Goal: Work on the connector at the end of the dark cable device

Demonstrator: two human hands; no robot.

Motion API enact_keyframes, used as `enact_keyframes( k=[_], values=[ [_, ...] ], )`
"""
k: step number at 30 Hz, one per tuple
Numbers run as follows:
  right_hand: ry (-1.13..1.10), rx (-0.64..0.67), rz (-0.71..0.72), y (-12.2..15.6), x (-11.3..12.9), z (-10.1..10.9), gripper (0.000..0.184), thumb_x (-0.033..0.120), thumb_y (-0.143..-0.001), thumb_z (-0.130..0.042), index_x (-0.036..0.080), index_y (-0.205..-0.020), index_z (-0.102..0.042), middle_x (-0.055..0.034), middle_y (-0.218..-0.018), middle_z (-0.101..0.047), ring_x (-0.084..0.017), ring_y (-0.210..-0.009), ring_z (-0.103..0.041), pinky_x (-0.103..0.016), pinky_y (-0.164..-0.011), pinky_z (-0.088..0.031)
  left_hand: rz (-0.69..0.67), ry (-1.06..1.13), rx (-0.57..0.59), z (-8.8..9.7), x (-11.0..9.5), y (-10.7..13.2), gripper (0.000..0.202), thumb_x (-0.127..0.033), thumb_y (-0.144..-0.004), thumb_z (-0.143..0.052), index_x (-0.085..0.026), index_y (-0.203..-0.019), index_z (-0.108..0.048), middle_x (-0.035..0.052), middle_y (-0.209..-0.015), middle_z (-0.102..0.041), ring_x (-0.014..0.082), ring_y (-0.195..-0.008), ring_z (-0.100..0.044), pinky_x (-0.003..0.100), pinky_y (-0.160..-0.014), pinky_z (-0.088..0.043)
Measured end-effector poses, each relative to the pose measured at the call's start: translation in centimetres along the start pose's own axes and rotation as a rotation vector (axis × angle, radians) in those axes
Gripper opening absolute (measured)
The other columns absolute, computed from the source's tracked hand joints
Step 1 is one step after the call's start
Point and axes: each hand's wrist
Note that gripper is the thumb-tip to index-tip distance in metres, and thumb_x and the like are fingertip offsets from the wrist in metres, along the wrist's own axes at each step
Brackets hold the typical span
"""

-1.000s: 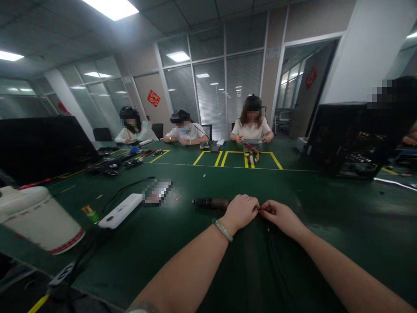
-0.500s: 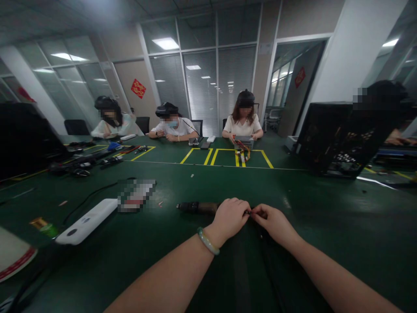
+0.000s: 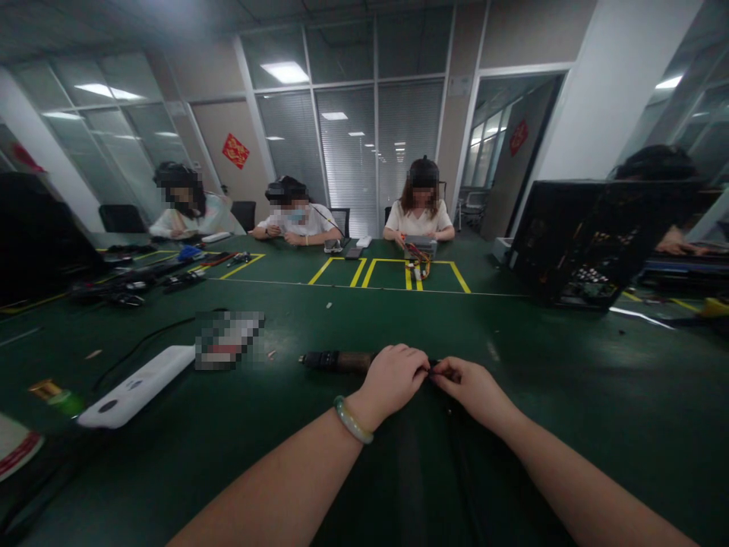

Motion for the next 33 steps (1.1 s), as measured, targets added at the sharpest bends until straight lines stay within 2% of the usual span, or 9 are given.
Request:
enact_keyframes(
  k=[5, 8, 11, 14, 18, 20, 24, 29, 33],
  values=[
    [-0.052, -0.014, 0.009, 0.14, 0.2, -0.11, 0.014, 0.033, -0.086, -0.057, 0.023, -0.088, -0.067, 0.0004, -0.084, -0.071, -0.018, -0.074, -0.065, -0.026, -0.066, -0.045, 0.005, 0.013, -0.001, -0.07, 0.01, 0.09, 0.015, -0.018, -0.088, -0.058, -0.023, -0.102, -0.058, -0.0002, -0.102, -0.065, 0.0196, -0.099, -0.057, 0.035, -0.088, -0.043],
    [-0.05, -0.011, -0.002, 0.29, 0.27, -0.1, 0.013, 0.032, -0.086, -0.057, 0.023, -0.087, -0.066, 0.001, -0.083, -0.071, -0.017, -0.072, -0.065, -0.025, -0.064, -0.045, 0.031, 0.026, -0.044, -0.01, -0.08, 0.26, 0.019, -0.022, -0.087, -0.061, -0.021, -0.105, -0.056, 0.0039, -0.123, -0.058, 0.0209, -0.108, -0.055, 0.037, -0.094, -0.042],
    [-0.033, -0.02, 0.002, 0.35, 0.3, -0.09, 0.012, 0.031, -0.086, -0.056, 0.023, -0.087, -0.065, 0.0013, -0.081, -0.07, -0.017, -0.07, -0.063, -0.025, -0.061, -0.044, 0.016, 0.014, -0.051, 0.04, -0.12, 0.37, 0.011, -0.023, -0.088, -0.059, -0.021, -0.098, -0.057, 0.0045, -0.134, -0.051, 0.02, -0.115, -0.052, 0.039, -0.104, -0.035],
    [0.003, -0.03, 0.01, 0.23, 0.26, -0.13, 0.011, 0.03, -0.086, -0.056, 0.023, -0.086, -0.064, 0.0016, -0.078, -0.068, -0.016, -0.068, -0.061, -0.024, -0.059, -0.042, -0.007, -0.015, -0.021, 0.04, -0.11, 0.37, 0.007, -0.019, -0.089, -0.056, -0.022, -0.095, -0.059, 0.0016, -0.124, -0.059, 0.0177, -0.114, -0.053, 0.041, -0.11, -0.027],
    [0.027, -0.024, 0.013, -0.04, 0.19, -0.22, 0.011, 0.029, -0.086, -0.056, 0.023, -0.086, -0.064, 0.0021, -0.076, -0.067, -0.016, -0.067, -0.06, -0.024, -0.059, -0.041, -0.013, -0.029, -0.032, 0.33, -0.11, 0.43, 0.009, -0.018, -0.089, -0.056, -0.023, -0.095, -0.061, 0.0008, -0.121, -0.06, 0.0179, -0.115, -0.052, 0.042, -0.11, -0.026],
    [0.03, -0.025, 0.014, -0.11, 0.11, -0.26, 0.011, 0.03, -0.086, -0.056, 0.023, -0.086, -0.064, 0.0023, -0.076, -0.067, -0.017, -0.067, -0.06, -0.025, -0.059, -0.041, -0.007, -0.018, -0.033, 0.6, -0.11, 0.48, 0.009, -0.021, -0.089, -0.058, -0.023, -0.097, -0.061, 0.0011, -0.12, -0.061, 0.0188, -0.114, -0.052, 0.042, -0.108, -0.03],
    [0.015, -0.015, 0.014, -0.16, -0.19, -0.31, 0.011, 0.031, -0.087, -0.055, 0.024, -0.088, -0.064, 0.0021, -0.079, -0.067, -0.017, -0.069, -0.061, -0.024, -0.06, -0.041, 0.04, 0.021, -0.01, 0.88, 0.01, 0.41, 0.01, -0.027, -0.091, -0.057, -0.023, -0.099, -0.062, 0.0014, -0.109, -0.064, 0.0187, -0.103, -0.057, 0.036, -0.094, -0.042],
    [0.016, -0.016, 0.021, -0.18, -0.35, -0.36, 0.011, 0.031, -0.087, -0.056, 0.024, -0.088, -0.065, 0.0026, -0.078, -0.066, -0.016, -0.068, -0.059, -0.024, -0.06, -0.041, 0.064, 0.013, 0.008, 0.51, 0.21, 0.18, 0.006, -0.022, -0.089, -0.059, -0.023, -0.095, -0.061, 0.0003, -0.103, -0.063, 0.0191, -0.097, -0.057, 0.034, -0.087, -0.042],
    [-0.004, -0.024, 0.049, -0.18, -0.19, -0.35, 0.011, 0.03, -0.086, -0.056, 0.023, -0.086, -0.065, 0.0024, -0.076, -0.066, -0.016, -0.068, -0.059, -0.024, -0.061, -0.041, 0.054, 0.032, -0.001, 0.55, 0.15, 0.26, 0.016, -0.019, -0.086, -0.06, -0.023, -0.1, -0.059, 0.0001, -0.104, -0.062, 0.0194, -0.098, -0.056, 0.034, -0.088, -0.042]
  ],
)
Point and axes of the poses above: each hand's wrist, its own y-axis away from the middle knuckle, its own z-axis out of the back of the hand, x = y × z
